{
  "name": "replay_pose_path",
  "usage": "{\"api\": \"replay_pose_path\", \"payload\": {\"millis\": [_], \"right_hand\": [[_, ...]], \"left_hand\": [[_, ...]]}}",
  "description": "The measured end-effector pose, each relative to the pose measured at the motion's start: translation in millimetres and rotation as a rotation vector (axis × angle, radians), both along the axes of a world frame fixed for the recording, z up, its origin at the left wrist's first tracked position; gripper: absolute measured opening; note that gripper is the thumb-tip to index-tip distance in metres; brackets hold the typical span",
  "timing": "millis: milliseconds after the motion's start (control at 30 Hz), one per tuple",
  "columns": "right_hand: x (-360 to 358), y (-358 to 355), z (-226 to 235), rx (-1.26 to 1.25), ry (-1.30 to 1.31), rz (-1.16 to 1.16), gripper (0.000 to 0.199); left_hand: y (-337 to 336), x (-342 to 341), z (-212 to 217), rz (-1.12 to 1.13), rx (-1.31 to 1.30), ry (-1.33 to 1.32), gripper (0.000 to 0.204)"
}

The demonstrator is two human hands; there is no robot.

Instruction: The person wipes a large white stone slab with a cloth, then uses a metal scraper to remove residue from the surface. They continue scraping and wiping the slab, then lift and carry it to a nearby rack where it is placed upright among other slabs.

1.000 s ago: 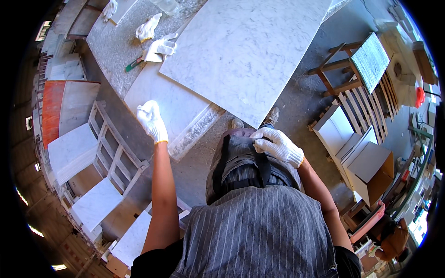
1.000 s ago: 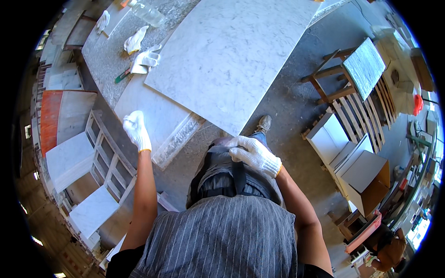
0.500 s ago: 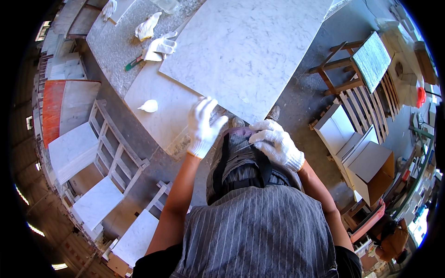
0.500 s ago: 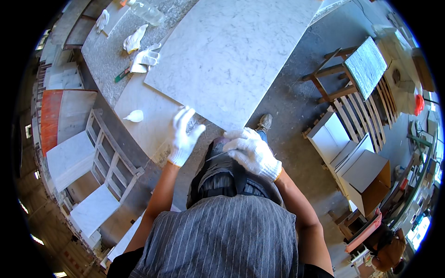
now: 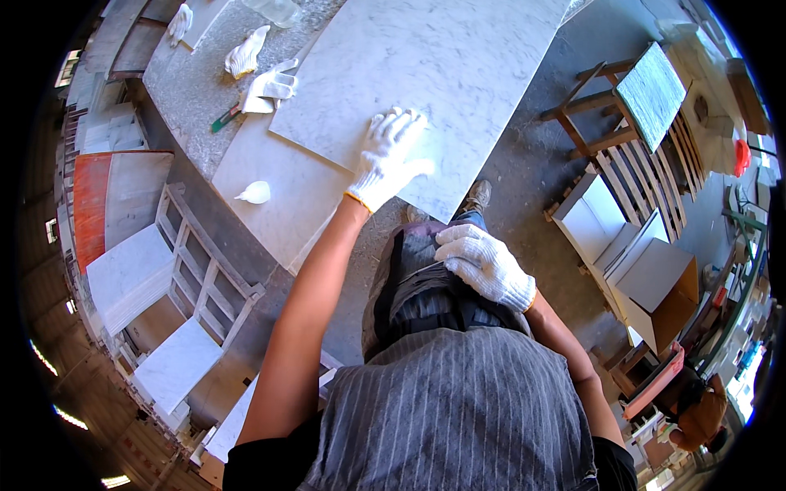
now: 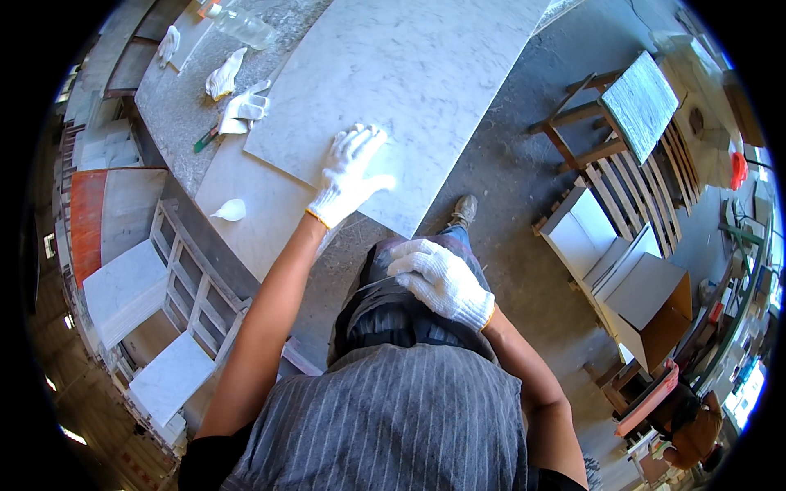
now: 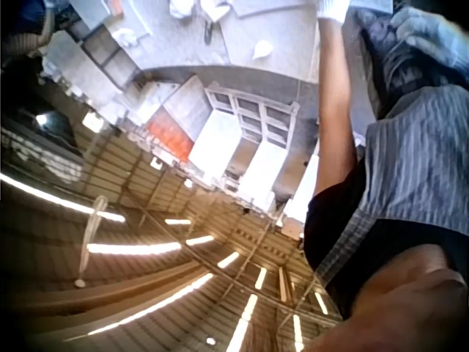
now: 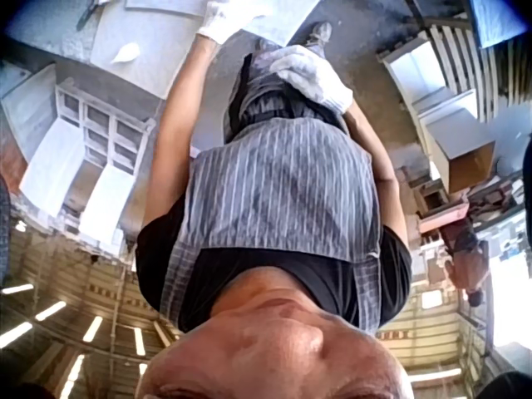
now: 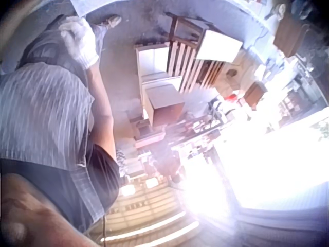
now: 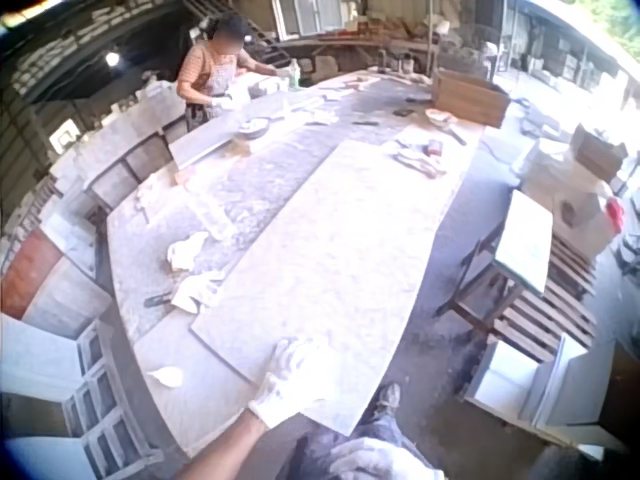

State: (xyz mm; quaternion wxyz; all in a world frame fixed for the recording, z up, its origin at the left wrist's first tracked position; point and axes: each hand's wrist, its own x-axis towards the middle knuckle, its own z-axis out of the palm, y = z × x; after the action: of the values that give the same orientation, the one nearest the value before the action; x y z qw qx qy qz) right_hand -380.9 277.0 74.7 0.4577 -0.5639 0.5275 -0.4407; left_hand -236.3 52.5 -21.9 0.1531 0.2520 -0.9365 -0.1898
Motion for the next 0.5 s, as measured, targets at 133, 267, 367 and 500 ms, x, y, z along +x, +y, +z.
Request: {"api": "replay_pose_path", "payload": {"millis": [133, 267, 367, 500], "right_hand": [[-4, 2, -3, -0.022, 0.009, -0.099, 0.015], [-10, 6, -5, 0.04, 0.057, -0.156, 0.02], [-14, 5, -2, 0.098, 0.049, -0.119, 0.021], [-12, 5, -3, 0.153, -0.008, -0.132, 0.021]], "left_hand": [[-8, 6, -4, 0.075, 0.035, 0.08, 0.066], [6, 20, -3, 0.062, -0.099, 0.062, 0.056], [33, 27, 17, -0.195, -0.013, 0.037, 0.05], [23, 36, 10, 0.011, 0.197, 0.232, 0.048]]}}
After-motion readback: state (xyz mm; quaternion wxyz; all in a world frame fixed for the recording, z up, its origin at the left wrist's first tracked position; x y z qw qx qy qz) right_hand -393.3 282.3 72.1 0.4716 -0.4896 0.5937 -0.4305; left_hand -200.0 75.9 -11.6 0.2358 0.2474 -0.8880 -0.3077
